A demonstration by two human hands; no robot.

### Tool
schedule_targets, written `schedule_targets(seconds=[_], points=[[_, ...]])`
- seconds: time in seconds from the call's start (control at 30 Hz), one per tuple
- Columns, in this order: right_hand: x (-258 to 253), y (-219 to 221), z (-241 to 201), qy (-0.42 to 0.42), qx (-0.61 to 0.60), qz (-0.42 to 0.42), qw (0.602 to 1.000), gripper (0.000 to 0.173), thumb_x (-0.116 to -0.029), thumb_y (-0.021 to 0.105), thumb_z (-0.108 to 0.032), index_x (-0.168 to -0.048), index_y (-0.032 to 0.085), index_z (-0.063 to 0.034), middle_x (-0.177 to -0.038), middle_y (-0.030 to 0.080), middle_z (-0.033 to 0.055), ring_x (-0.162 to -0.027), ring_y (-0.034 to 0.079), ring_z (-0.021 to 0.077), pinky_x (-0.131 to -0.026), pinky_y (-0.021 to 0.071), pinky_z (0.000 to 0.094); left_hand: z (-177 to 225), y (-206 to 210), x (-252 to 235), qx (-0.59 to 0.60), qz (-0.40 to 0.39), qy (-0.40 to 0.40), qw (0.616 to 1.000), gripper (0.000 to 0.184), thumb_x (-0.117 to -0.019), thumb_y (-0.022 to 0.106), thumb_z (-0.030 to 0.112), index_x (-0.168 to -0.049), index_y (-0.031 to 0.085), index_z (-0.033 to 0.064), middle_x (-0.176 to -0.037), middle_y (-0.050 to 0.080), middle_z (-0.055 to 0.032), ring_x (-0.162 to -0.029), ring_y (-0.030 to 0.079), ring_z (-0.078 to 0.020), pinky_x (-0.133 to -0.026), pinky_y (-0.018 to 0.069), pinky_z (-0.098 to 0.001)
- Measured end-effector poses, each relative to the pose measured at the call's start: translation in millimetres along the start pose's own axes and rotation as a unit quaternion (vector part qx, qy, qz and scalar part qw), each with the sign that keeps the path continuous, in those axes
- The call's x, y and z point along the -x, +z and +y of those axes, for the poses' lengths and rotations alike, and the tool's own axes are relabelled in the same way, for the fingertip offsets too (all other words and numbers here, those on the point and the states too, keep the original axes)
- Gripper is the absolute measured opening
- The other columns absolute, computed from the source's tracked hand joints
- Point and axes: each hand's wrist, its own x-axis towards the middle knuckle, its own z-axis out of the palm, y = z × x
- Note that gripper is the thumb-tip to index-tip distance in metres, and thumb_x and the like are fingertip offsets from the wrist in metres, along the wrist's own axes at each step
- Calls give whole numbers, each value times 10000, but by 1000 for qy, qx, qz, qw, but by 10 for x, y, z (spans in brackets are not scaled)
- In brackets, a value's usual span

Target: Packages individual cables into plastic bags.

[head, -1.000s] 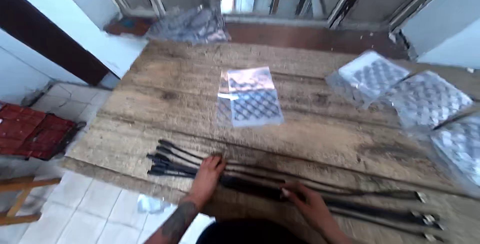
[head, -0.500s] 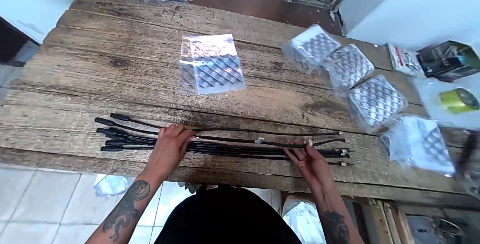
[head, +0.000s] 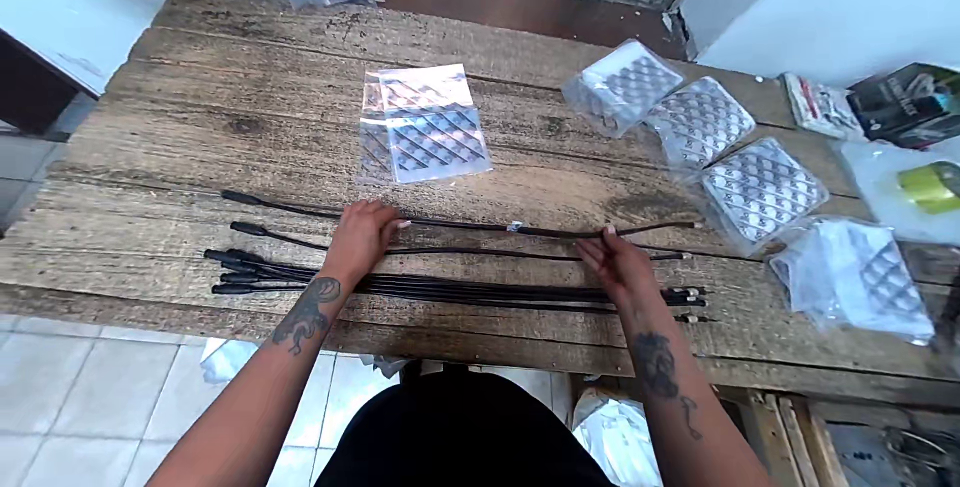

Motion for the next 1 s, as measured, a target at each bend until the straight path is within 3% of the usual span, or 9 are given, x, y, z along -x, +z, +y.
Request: schedule_targets(seconds=[0.17, 0.3, 0.4, 0.5, 0.63, 0.73, 0.87, 0.93, 1.0], points=[[130, -101, 159, -29, 188, 7, 982, 352, -1095, 494, -231, -1301, 568, 45, -979, 752, 143, -830, 758, 195, -787, 635, 348, -122, 373, 274, -8, 33, -29, 999, 305, -916, 777, 228, -1165, 727, 59, -1182, 652, -222, -1150, 599, -441, -994, 495, -593], [375, -171, 314, 31, 257, -48, 965, 351, -1100, 482, -249, -1116, 655, 57, -864, 753, 133, -720, 745, 208, -694, 634, 355, -86, 492, 344, -2, -12, -52, 999, 202, -947, 732, 154, -1112, 731, 37, -1155, 650, -234, -1134, 597, -457, -969, 477, -631], [361, -81, 244, 107, 194, -88, 971, 385, -1111, 443, -270, -1155, 653, 49, -946, 772, 148, -814, 769, 235, -762, 641, 360, 56, 312, 266, 17, -46, -25, 998, 121, -1004, 629, 92, -1094, 688, 36, -980, 706, -146, -972, 692, -341, -929, 518, -574], [212, -141, 172, 114, 45, -82, 989, 388, -1112, 408, -327, -1311, 555, -29, -1123, 753, 93, -964, 750, 177, -855, 613, 308, 204, 171, 278, 22, -21, 12, 999, 205, -1003, 634, 179, -1157, 741, 96, -1056, 735, -98, -1033, 694, -286, -949, 522, -536], [1, -242, 170, 46, -62, -49, 996, 300, -1127, 343, -293, -1227, 552, -103, -1144, 731, 18, -1068, 724, 172, -910, 620, 383, 222, 216, 317, -36, 6, 18, 999, 176, -1002, 640, 224, -1080, 757, 117, -1005, 714, -100, -987, 677, -300, -863, 530, -520], [51, -200, 163, 0, -25, -44, 999, 276, -1131, 314, -231, -1093, 557, -107, -999, 750, 5, -940, 757, 182, -838, 649, 405, 315, 302, 296, -31, -27, 10, 999, 165, -1005, 631, 204, -1094, 744, 124, -1020, 701, -104, -1003, 665, -311, -859, 525, -523], [226, -128, 208, -30, -9, -53, 998, 260, -1124, 293, -149, -1089, 538, -68, -1087, 767, 46, -984, 753, 160, -819, 632, 314, 603, 490, 206, -21, -76, -9, 997, 178, -1012, 610, 187, -1138, 727, 139, -1045, 704, -110, -1033, 664, -318, -888, 513, -539], [285, -192, 193, -15, -21, -73, 997, 276, -1127, 272, -168, -1103, 532, -80, -1145, 754, 49, -1048, 740, 180, -866, 626, 347, 703, 565, 168, -14, -77, -3, 997, 183, -1018, 597, 170, -1149, 723, 148, -1066, 699, -111, -1059, 656, -316, -919, 507, -538], [372, -216, 153, 10, -39, -61, 997, 265, -1132, 286, -178, -1124, 527, -68, -1103, 754, 66, -1021, 753, 224, -896, 634, 404, 751, 593, 238, 2, -9, -5, 1000, 198, -989, 624, 129, -1146, 743, 153, -1109, 687, -128, -1089, 647, -320, -983, 502, -517]])
